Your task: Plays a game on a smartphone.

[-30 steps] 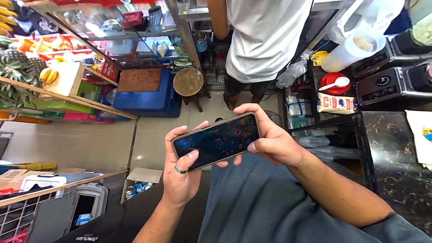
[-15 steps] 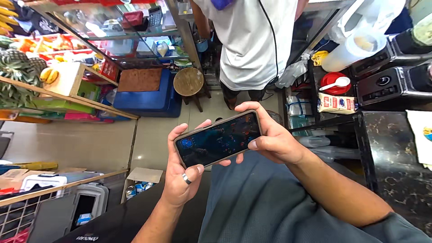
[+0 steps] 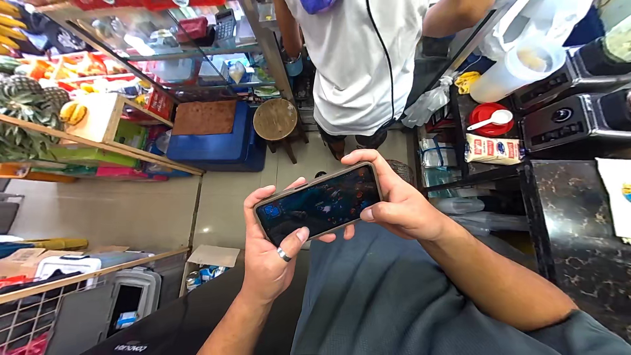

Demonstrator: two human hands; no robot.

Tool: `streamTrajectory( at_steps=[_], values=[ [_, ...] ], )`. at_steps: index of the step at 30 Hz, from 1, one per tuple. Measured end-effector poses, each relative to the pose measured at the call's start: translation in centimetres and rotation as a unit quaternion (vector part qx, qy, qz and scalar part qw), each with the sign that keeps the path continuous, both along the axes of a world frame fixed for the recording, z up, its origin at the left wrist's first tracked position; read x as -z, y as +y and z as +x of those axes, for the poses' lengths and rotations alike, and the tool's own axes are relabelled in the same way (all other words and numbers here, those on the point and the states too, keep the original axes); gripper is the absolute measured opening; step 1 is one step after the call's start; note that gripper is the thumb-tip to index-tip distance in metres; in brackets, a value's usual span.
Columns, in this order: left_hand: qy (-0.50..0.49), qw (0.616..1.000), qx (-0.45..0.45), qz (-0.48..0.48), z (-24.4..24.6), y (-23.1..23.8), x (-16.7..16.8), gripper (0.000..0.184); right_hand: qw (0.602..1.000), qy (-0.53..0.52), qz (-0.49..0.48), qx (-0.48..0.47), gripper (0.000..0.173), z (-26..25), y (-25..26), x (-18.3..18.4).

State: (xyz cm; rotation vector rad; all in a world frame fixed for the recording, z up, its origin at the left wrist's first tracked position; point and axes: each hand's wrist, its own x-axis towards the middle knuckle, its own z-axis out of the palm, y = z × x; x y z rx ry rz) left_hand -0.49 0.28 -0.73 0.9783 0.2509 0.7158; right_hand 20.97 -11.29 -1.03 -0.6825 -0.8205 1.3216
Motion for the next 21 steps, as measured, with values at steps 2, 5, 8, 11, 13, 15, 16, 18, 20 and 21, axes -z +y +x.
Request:
streamTrajectory(
  at_steps=[2,5,8,11,13,15,16,18,20,21],
  values=[
    [-0.009,1.000,0.012,-0.001,-0.08,0.14,0.14,0.070,1.000,0.004,-0.002,0.002,0.065,0.04,-0.01,0.03],
    [-0.011,1.000,0.017,0.002,-0.15,0.30,0.15,0.071,1.000,0.012,-0.005,0.000,0.059,0.01,0.06,0.08],
    [-0.005,1.000,0.010,0.002,-0.08,0.24,0.06,0.070,1.000,-0.001,-0.004,0.003,0.060,-0.06,0.09,0.04],
    [-0.004,1.000,0.008,0.004,-0.08,0.22,0.00,0.069,1.000,-0.012,-0.003,-0.001,0.066,-0.03,0.04,0.03],
    [0.001,1.000,0.004,0.005,-0.07,0.19,-0.01,0.069,1.000,-0.020,-0.005,0.002,0.068,-0.03,0.08,0.02],
    [0.001,1.000,0.001,0.009,-0.06,0.17,0.00,0.069,1.000,-0.022,-0.003,0.003,0.069,-0.02,0.13,0.00],
    [0.001,1.000,0.001,0.011,-0.08,0.16,-0.01,0.069,1.000,-0.024,-0.002,0.003,0.069,-0.04,0.14,-0.02],
    [0.001,1.000,0.000,0.010,-0.09,0.12,-0.02,0.069,0.999,-0.032,-0.004,0.005,0.069,-0.08,0.13,-0.10],
    [-0.001,1.000,-0.001,0.006,-0.08,0.09,-0.01,0.070,0.999,-0.047,-0.018,0.020,0.068,-0.23,0.18,-0.28],
    [-0.002,1.000,-0.001,0.006,-0.09,0.10,0.03,0.070,0.998,-0.052,-0.026,0.029,0.067,-0.35,0.21,-0.35]
  ],
)
